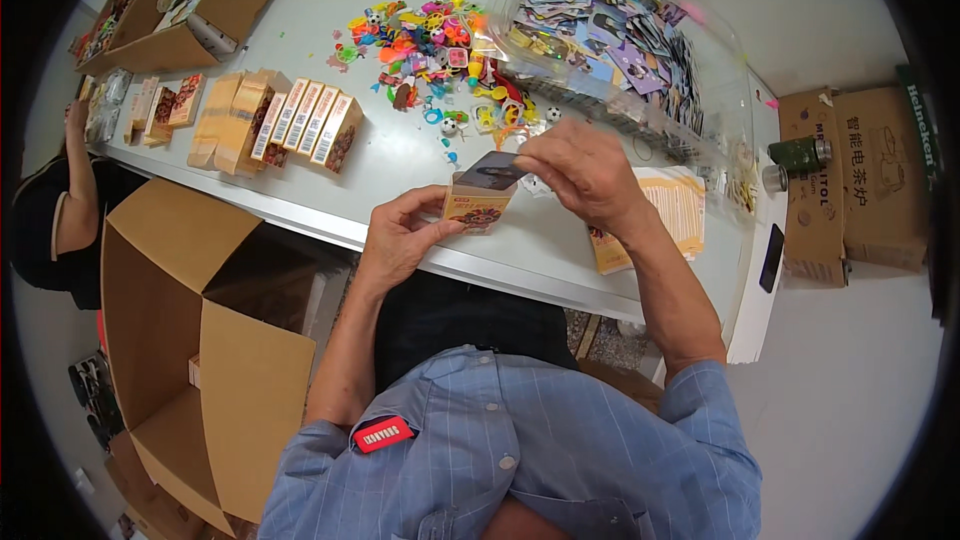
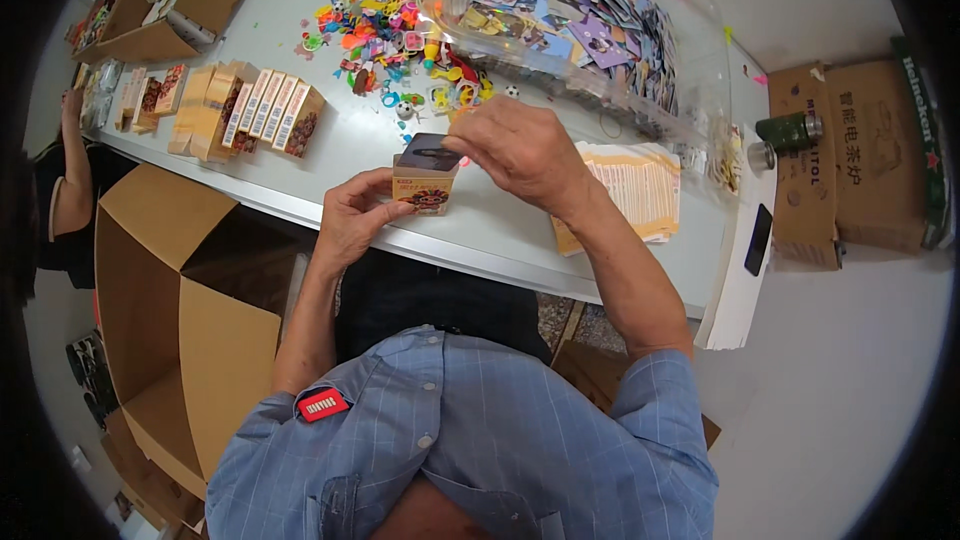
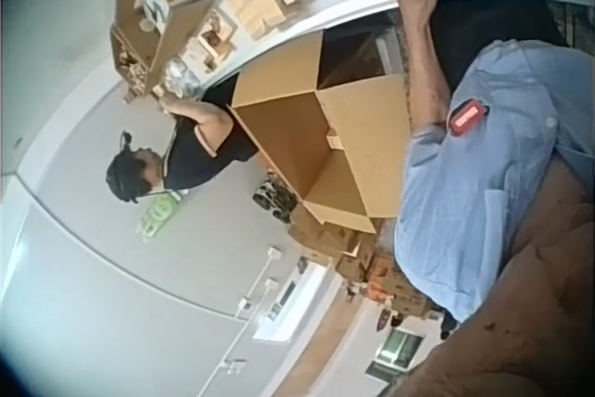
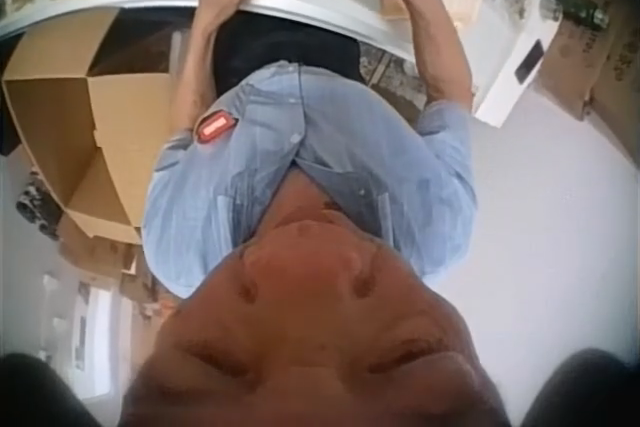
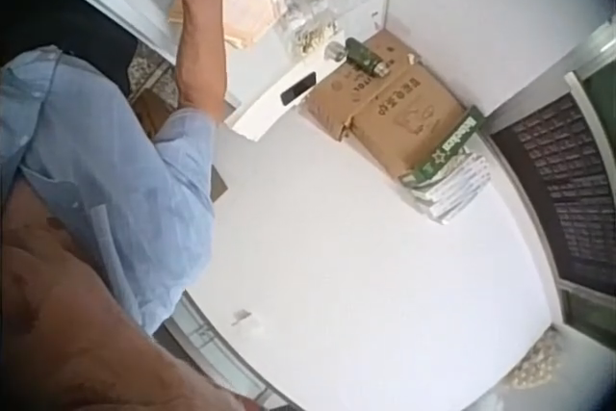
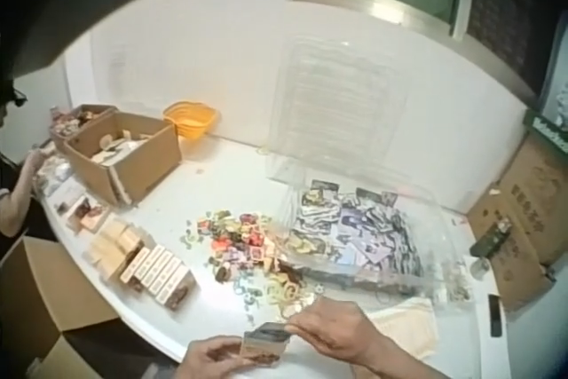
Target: Packaging small colorful toy figurines into small cardboard boxes at a workstation.
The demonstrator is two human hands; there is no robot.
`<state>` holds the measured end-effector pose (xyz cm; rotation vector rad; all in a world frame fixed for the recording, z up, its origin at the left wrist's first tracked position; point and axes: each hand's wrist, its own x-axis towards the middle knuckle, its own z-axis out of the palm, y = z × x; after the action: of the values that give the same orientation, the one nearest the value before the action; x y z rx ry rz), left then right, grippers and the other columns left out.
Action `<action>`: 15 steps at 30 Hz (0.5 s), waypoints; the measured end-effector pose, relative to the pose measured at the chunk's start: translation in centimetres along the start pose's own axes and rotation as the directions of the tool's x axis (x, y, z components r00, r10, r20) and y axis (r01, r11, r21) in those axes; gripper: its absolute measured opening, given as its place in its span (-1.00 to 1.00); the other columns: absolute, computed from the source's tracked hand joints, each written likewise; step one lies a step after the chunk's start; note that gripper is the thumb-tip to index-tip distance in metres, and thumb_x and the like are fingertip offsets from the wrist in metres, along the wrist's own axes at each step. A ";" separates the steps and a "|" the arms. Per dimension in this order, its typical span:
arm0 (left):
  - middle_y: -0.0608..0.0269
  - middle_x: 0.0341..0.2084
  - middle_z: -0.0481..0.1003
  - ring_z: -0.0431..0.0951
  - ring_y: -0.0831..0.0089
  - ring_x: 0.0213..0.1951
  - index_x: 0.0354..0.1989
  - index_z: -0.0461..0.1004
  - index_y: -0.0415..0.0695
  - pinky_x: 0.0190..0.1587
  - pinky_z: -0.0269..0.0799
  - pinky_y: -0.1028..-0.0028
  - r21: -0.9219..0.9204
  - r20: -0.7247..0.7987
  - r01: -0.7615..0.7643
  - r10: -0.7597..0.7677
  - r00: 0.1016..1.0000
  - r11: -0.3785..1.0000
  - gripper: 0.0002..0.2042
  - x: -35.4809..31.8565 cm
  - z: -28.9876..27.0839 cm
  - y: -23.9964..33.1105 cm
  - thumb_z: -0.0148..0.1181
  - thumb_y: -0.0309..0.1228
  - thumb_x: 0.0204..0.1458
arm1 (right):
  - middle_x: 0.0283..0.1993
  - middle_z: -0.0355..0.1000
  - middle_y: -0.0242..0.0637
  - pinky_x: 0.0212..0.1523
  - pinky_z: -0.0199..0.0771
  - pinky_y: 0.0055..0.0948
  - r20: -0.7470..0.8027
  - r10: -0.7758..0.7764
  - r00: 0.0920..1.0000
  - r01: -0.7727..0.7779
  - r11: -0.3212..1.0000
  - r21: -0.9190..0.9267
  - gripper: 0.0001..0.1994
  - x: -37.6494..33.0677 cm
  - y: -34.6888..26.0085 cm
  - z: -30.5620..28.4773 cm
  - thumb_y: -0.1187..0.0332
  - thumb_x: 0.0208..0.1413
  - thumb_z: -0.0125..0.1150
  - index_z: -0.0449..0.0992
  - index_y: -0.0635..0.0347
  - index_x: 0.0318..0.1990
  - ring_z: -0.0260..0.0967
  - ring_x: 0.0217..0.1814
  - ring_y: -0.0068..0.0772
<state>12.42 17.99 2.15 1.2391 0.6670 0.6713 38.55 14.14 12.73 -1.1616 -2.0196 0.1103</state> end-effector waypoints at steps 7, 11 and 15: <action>0.17 -0.16 0.62 0.59 0.51 -0.13 0.07 0.54 -0.27 -0.11 0.59 0.56 0.011 -0.052 -0.030 0.030 0.998 1.000 -0.60 -0.2 -0.2 -0.5 0.42 -0.63 0.01 | -0.32 0.54 -0.26 -0.33 0.46 -0.42 -0.115 0.363 0.925 -0.356 0.931 0.080 -0.85 -0.9 0.4 -1.1 0.43 0.17 0.33 0.63 0.26 -0.13 0.46 -0.34 -0.41; 0.15 -0.16 0.62 0.60 0.47 -0.12 0.06 0.53 -0.30 -0.04 0.58 0.49 0.016 -0.097 -0.030 0.032 0.995 0.999 -0.60 -0.1 -0.1 -0.6 0.41 -0.65 0.00 | -0.30 0.53 -0.27 -0.28 0.42 -0.50 -0.051 0.531 0.846 -0.532 0.847 0.002 -0.87 -4.1 0.6 -2.1 0.43 0.21 0.29 0.63 0.28 -0.16 0.43 -0.31 -0.47; 0.18 -0.16 0.61 0.56 0.51 -0.12 0.07 0.53 -0.29 -0.08 0.58 0.56 0.007 -0.115 -0.046 0.047 0.992 0.999 -0.60 0.0 -0.2 -0.9 0.42 -0.63 0.00 | -0.05 0.52 -0.13 -0.12 0.56 -0.29 0.116 0.582 0.805 -0.551 0.806 -0.216 -0.77 -7.6 0.2 -0.3 0.40 0.18 0.30 0.57 0.25 -0.04 0.54 -0.14 -0.15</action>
<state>12.37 17.97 1.21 1.2298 0.7371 0.7852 40.96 8.40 8.44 -1.9100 -1.7825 0.3566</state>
